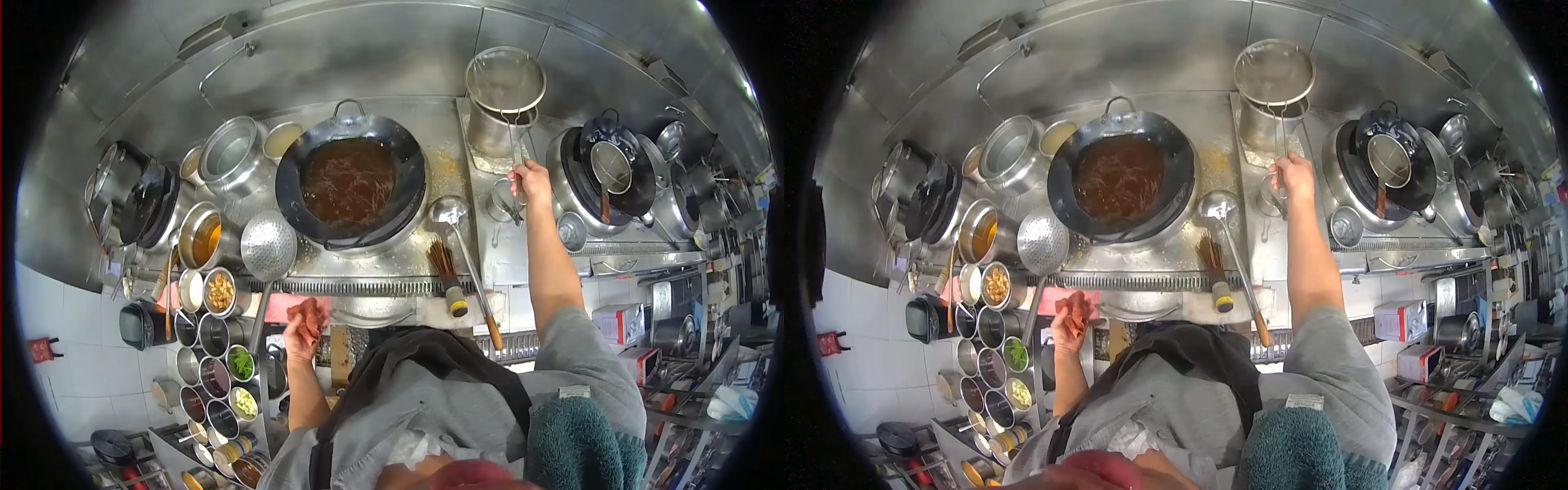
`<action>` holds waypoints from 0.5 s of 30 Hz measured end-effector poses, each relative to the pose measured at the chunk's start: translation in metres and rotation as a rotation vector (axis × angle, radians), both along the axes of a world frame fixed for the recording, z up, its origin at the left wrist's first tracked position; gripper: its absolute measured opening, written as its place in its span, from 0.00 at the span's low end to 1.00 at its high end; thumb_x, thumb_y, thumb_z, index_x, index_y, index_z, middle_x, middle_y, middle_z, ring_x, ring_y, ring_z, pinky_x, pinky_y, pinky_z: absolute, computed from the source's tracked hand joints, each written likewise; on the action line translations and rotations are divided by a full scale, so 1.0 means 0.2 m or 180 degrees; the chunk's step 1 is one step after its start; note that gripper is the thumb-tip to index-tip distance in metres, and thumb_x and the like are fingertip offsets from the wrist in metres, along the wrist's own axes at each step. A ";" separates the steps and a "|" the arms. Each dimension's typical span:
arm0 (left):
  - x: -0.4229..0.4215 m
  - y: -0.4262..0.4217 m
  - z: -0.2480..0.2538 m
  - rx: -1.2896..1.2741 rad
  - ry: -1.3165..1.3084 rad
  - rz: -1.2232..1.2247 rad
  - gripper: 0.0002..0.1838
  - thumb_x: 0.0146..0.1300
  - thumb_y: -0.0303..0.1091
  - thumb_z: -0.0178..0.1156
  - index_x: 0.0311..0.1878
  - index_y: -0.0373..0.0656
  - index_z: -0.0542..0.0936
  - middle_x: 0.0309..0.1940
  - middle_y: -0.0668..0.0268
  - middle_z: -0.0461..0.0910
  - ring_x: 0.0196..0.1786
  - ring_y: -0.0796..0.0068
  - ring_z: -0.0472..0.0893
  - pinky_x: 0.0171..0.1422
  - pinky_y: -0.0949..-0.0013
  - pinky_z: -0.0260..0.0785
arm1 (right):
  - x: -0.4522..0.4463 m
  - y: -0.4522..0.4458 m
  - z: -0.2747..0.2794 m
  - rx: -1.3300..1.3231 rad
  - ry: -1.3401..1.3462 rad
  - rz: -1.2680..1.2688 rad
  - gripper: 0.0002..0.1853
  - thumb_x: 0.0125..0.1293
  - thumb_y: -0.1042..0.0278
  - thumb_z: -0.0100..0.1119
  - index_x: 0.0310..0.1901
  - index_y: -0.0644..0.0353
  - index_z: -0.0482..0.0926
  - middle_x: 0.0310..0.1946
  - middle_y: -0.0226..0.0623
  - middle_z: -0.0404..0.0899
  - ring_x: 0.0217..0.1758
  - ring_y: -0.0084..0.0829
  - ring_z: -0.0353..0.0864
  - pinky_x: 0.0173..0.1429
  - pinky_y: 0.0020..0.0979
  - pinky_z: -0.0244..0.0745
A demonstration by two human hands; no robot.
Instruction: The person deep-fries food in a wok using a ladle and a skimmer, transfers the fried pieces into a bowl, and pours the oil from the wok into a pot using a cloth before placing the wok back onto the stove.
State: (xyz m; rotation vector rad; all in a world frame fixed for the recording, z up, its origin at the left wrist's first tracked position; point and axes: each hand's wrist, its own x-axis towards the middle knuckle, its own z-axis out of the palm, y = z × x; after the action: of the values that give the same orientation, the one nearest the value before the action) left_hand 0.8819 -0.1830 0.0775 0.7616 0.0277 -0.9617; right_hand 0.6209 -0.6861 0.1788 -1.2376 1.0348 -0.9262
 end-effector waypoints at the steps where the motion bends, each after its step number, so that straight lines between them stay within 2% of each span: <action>1: 0.01 -0.03 -0.02 0.0105 -0.0089 -0.0138 0.26 0.50 0.37 0.65 0.52 0.41 0.68 0.48 0.53 0.73 0.50 0.56 0.75 0.59 0.58 0.69 | 0.01 -0.09 0.02 -0.0044 -0.0038 -0.0005 0.08 0.56 0.74 0.51 0.36 0.67 0.76 0.17 0.35 0.75 0.11 0.27 0.70 0.14 0.30 0.62; 3: 0.02 -0.07 -0.04 0.0392 -0.0157 -0.0224 0.26 0.49 0.36 0.65 0.51 0.40 0.69 0.44 0.55 0.74 0.44 0.63 0.77 0.49 0.66 0.73 | -0.04 -0.17 -0.01 0.0460 0.0648 -0.0178 0.08 0.54 0.72 0.56 0.33 0.67 0.78 0.16 0.35 0.74 0.10 0.26 0.68 0.13 0.29 0.59; 4: 0.04 -0.09 -0.06 0.0403 -0.0153 -0.0197 0.26 0.49 0.36 0.65 0.51 0.40 0.69 0.44 0.55 0.74 0.44 0.63 0.77 0.49 0.66 0.73 | -0.12 -0.22 -0.05 0.0079 0.0836 0.0028 0.10 0.52 0.68 0.62 0.30 0.68 0.79 0.16 0.34 0.73 0.10 0.25 0.68 0.13 0.26 0.60; 6: 0.09 -0.10 -0.12 0.0499 -0.0406 -0.0227 0.25 0.50 0.34 0.63 0.52 0.41 0.68 0.38 0.57 0.76 0.36 0.63 0.78 0.37 0.68 0.73 | -0.22 -0.30 -0.10 0.0002 0.0948 0.0008 0.12 0.53 0.65 0.63 0.30 0.69 0.79 0.16 0.34 0.73 0.11 0.25 0.69 0.13 0.26 0.62; 7: 0.08 -0.15 -0.11 0.0401 -0.0391 -0.0007 0.19 0.53 0.30 0.60 0.49 0.40 0.69 0.33 0.59 0.75 0.30 0.66 0.77 0.31 0.69 0.72 | -0.24 -0.29 -0.09 -0.0095 0.1071 -0.0032 0.15 0.54 0.61 0.64 0.29 0.70 0.80 0.17 0.34 0.73 0.11 0.25 0.70 0.14 0.25 0.63; 9: 0.08 -0.19 -0.04 0.0850 -0.0315 0.0239 0.14 0.56 0.25 0.56 0.46 0.40 0.69 0.31 0.59 0.75 0.30 0.67 0.77 0.31 0.68 0.72 | -0.30 -0.22 -0.06 -0.0005 0.1188 -0.0623 0.21 0.59 0.53 0.62 0.34 0.70 0.80 0.19 0.35 0.74 0.13 0.26 0.73 0.17 0.24 0.68; 11: 0.07 -0.25 0.06 0.0698 -0.0883 0.0262 0.11 0.58 0.22 0.53 0.45 0.39 0.70 0.30 0.59 0.75 0.30 0.68 0.78 0.32 0.67 0.73 | -0.43 -0.09 -0.11 -0.0135 0.0381 -0.1062 0.25 0.63 0.48 0.57 0.39 0.70 0.79 0.20 0.36 0.75 0.16 0.27 0.75 0.20 0.24 0.70; 13: 0.12 -0.27 0.07 0.0867 -0.0908 0.0292 0.09 0.60 0.23 0.52 0.44 0.39 0.70 0.30 0.58 0.75 0.31 0.68 0.78 0.33 0.67 0.74 | -0.58 0.09 -0.22 -0.0103 -0.0104 -0.1612 0.26 0.64 0.47 0.54 0.43 0.69 0.78 0.19 0.36 0.75 0.17 0.25 0.74 0.22 0.24 0.70; 15: 0.19 -0.29 0.00 0.1022 -0.0864 0.0355 0.09 0.62 0.27 0.53 0.45 0.40 0.70 0.31 0.59 0.76 0.31 0.69 0.78 0.33 0.68 0.74 | -0.78 0.34 -0.45 -0.0377 0.0649 -0.1335 0.24 0.66 0.48 0.52 0.36 0.67 0.79 0.13 0.33 0.71 0.14 0.23 0.69 0.19 0.24 0.64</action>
State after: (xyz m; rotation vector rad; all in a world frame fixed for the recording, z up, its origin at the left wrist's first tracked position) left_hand 0.9208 -0.2402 0.0782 1.1703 -0.0125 -0.7492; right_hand 0.4649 -0.6182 0.0898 -1.2543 1.4551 -1.2127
